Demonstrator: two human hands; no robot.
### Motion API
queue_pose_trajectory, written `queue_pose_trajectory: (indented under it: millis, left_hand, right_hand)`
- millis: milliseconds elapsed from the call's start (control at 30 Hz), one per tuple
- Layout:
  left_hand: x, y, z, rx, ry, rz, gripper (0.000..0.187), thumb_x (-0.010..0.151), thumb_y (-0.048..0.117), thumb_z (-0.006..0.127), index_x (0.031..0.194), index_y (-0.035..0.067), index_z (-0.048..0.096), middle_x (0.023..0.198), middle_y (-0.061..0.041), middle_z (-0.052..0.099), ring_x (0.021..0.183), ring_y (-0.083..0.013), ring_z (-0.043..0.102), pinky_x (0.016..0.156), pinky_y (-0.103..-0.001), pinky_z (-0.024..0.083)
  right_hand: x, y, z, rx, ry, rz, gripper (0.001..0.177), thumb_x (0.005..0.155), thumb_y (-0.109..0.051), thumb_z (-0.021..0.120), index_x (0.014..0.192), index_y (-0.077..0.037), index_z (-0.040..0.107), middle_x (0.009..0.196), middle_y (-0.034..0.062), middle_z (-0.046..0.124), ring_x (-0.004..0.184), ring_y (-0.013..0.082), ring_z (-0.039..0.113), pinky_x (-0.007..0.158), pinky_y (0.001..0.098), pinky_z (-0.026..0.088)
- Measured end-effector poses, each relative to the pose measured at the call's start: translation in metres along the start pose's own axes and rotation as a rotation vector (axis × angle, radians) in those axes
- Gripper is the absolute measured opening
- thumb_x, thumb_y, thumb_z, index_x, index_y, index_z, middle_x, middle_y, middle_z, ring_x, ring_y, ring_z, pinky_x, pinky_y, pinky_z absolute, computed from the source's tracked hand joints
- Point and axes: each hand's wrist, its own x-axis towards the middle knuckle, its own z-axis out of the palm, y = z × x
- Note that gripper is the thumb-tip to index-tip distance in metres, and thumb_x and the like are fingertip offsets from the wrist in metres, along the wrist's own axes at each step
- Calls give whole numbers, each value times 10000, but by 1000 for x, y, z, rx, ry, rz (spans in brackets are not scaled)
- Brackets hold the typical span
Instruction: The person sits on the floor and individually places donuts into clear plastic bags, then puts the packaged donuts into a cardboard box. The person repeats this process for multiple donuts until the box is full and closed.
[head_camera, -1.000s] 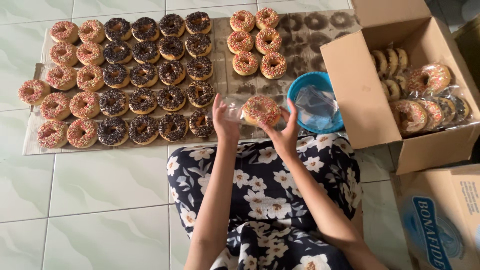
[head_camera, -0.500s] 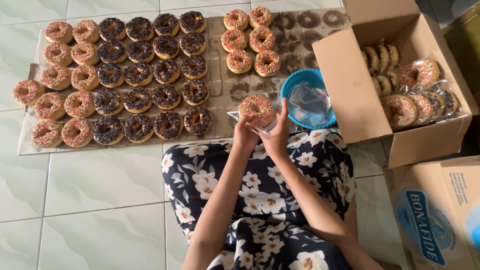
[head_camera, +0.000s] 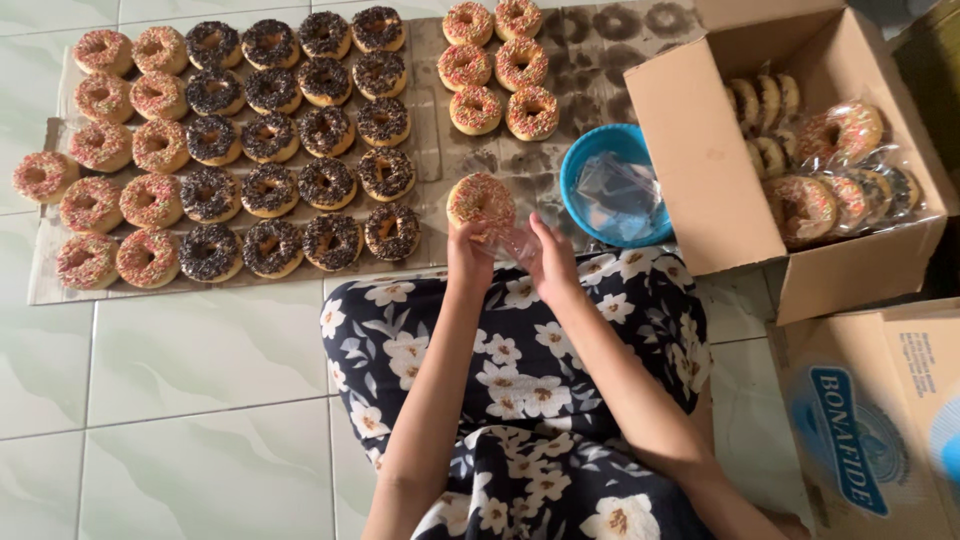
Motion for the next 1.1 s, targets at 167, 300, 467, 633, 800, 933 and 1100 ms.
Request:
queue_pose_trajectory:
  millis: [167,300,467,633,800,933,1100]
  left_hand:
    - [0,-13,-30,-91,-119,-31,580,867,53,551,1443,52,476,1333,-162,561,1196,-310,569,1008,-450,523]
    - [-5,-12,-30,160,111,-229,514,925,275,550,1409,174,409,1250,-101,540,1130,-280,546,958,-487,450]
    - [-10,6,-12,-40,-145,-161,804,1001,724,432,1439,50,460,1289,-178,578,1184,-326,608,1039,-505,504]
    - [-10,30,-3,-32,-66,-115,785,989,705,436,1425,53,467,1243,-197,583,1107,-346,627,926,-502,573]
    - [-7,36,2,-24,11,-84,760,986,677,433,1411,49,482,1293,-208,586,1138,-362,649,933,-526,590]
    - [-2,34,1,-28,-81,-63,739,985,672,439,1396,61,486,1290,-209,585,1130,-360,645,918,-532,586]
    - [-2,30,-5,127,49,-98,743,992,686,442,1424,84,497,1283,-188,581,1143,-339,618,934,-502,577]
  right_hand:
    - [-9,-2,10,48,-2,-42,202,958,-211,661,1081,-67,591,1051,95,689,983,233,710,876,456,614]
    - [-32,-9,29,-640,126,-388,206,1080,-243,558,1055,-39,580,993,127,670,835,233,712,694,375,632]
    - [-72,-20,55,-1196,-282,-1174,204,1115,-234,540,1024,-53,569,1174,161,686,973,266,717,740,342,596]
    - [-85,-36,71,-1183,-365,-643,156,1049,-147,621,1070,-26,717,775,55,739,590,119,695,503,257,559]
    - [-88,-43,80,-1496,-394,-484,213,854,-194,806,1031,-78,791,507,91,644,399,187,544,429,361,411]
    - [-89,-40,84,-1416,-441,-562,127,859,-154,787,940,-61,756,559,85,626,451,148,542,481,339,437]
    - [-86,-38,86,-1282,-539,-394,125,874,-112,726,885,-19,643,555,63,603,457,117,529,477,329,441]
